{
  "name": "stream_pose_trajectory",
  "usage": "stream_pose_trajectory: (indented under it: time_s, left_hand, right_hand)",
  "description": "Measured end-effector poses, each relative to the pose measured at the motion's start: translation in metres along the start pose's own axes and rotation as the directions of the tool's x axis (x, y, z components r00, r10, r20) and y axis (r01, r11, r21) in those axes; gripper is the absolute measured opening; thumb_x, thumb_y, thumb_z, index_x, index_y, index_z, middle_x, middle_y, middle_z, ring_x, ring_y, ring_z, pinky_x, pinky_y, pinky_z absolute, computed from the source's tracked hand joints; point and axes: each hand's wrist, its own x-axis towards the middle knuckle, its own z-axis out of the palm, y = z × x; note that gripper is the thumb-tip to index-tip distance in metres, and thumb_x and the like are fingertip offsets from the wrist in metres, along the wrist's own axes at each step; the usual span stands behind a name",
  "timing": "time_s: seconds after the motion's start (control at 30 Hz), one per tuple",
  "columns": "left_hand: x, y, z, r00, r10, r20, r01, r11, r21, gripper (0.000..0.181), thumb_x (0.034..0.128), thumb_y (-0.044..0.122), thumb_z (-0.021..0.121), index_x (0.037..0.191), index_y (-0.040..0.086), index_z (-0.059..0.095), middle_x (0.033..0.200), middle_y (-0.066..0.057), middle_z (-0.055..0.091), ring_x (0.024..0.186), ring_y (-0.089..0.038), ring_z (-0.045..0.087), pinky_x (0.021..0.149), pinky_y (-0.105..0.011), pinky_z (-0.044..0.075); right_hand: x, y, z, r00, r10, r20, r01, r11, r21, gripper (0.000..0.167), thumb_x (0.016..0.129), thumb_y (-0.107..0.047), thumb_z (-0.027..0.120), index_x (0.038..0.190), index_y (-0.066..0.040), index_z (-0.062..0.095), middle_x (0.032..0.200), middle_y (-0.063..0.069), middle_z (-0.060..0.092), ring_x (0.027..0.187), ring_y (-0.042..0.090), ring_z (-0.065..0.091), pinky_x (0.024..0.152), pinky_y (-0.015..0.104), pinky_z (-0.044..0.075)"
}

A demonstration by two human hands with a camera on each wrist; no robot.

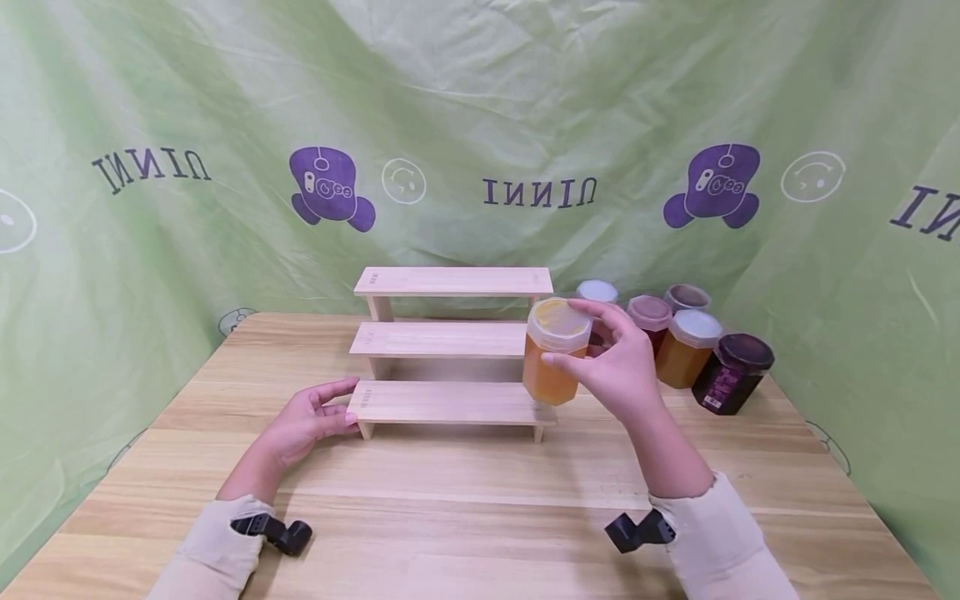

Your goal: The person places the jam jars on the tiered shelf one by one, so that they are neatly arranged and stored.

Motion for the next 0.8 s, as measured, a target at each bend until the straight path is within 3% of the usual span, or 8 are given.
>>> stream_pose_trajectory:
  time_s: [0.2,0.37,0.8]
  left_hand:
    - [-0.001,0.000,0.001,1.000,0.002,0.002,-0.001,1.000,-0.011,0.072,0.0839,-0.012,0.065,0.147,-0.011,0.030,0.108,-0.019,0.064,0.090,-0.018,0.067,0.086,-0.036,0.059]
    - [0.000,0.000,0.001,1.000,-0.006,-0.003,0.006,1.000,-0.019,0.072,0.0839,-0.013,0.065,0.147,-0.011,0.029,0.109,-0.020,0.063,0.090,-0.017,0.067,0.086,-0.035,0.059]
    - [0.001,-0.001,0.001,1.000,-0.007,-0.012,0.007,1.000,-0.024,0.072,0.0829,-0.014,0.066,0.146,-0.011,0.030,0.101,-0.016,0.066,0.088,-0.017,0.067,0.085,-0.035,0.059]
  right_hand:
    - [0.004,-0.004,0.009,0.999,-0.042,0.016,0.041,0.998,0.045,0.071,0.067,-0.005,0.089,0.132,-0.005,0.059,0.128,0.010,0.057,0.112,0.016,0.059,0.087,0.016,0.054]
    - [0.008,-0.009,0.016,0.998,-0.049,0.030,0.048,0.998,0.030,0.070,0.067,-0.008,0.089,0.131,-0.006,0.060,0.125,0.011,0.060,0.107,0.012,0.061,0.082,0.015,0.055]
    - [0.019,-0.026,0.035,0.995,-0.057,0.077,0.051,0.996,0.066,0.068,0.068,-0.012,0.090,0.130,-0.009,0.061,0.125,0.007,0.058,0.112,0.024,0.059,0.086,0.023,0.057]
